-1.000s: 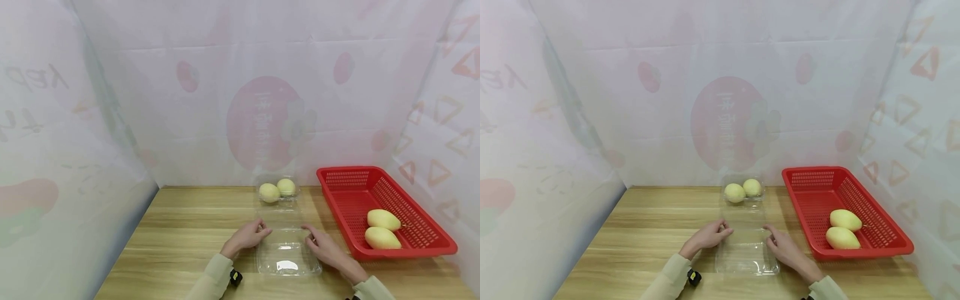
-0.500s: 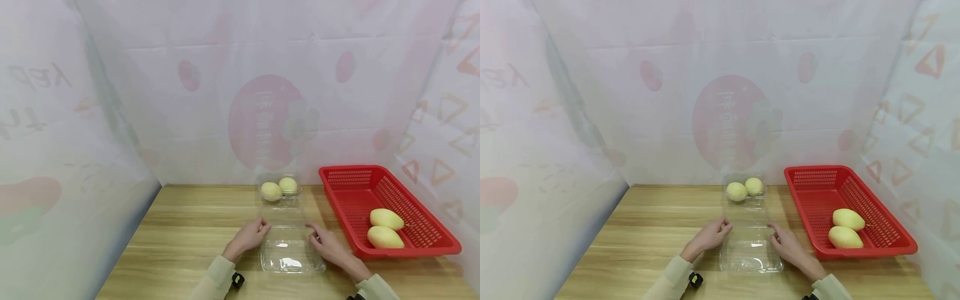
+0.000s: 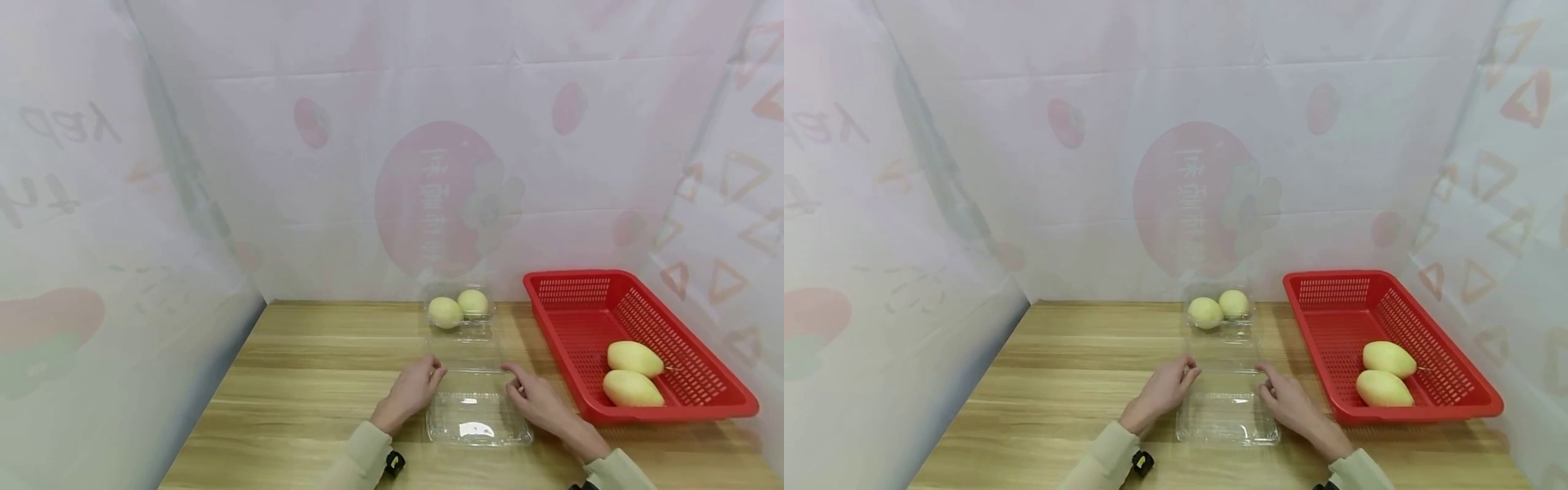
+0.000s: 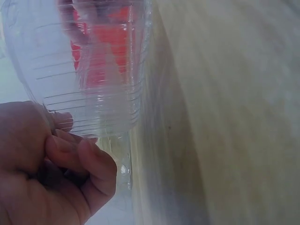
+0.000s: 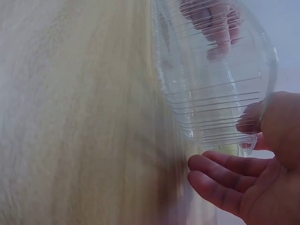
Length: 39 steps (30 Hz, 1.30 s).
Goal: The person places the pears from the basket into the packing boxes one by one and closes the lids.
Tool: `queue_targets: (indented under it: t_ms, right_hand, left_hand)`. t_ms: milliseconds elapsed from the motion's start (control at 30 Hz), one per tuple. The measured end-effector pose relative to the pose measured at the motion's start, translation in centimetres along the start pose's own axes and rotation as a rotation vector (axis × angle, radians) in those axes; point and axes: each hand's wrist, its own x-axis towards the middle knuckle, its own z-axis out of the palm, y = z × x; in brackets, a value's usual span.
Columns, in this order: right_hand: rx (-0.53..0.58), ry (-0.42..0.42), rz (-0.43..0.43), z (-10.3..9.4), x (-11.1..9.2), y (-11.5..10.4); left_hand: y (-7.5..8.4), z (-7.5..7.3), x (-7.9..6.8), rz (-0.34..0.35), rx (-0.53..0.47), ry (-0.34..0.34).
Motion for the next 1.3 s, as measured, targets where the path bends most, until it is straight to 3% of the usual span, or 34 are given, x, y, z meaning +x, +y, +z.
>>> queue_targets:
  t_ms: [400, 633, 767, 1300]
  right_hand:
    - [-0.215, -0.055, -0.052, -2.1, -1.1, -2.6]
    - [-0.322, 0.034, -0.146, -4.7, -1.2, -5.1]
    - [-0.344, 0.026, -0.181, -6.3, -0.7, -5.8]
    - [-0.406, 0.008, -0.161, -12.5, 1.2, -5.2]
  left_hand:
    - [0.1, 0.0, 0.1, 0.022, 0.033, -0.005]
    - [0.2, -0.3, 0.1, 0.046, 0.050, -0.021]
    - [0.4, -0.6, 0.1, 0.055, 0.058, -0.027]
    - [0.7, -0.6, 0.0, 0.045, 0.089, -0.049]
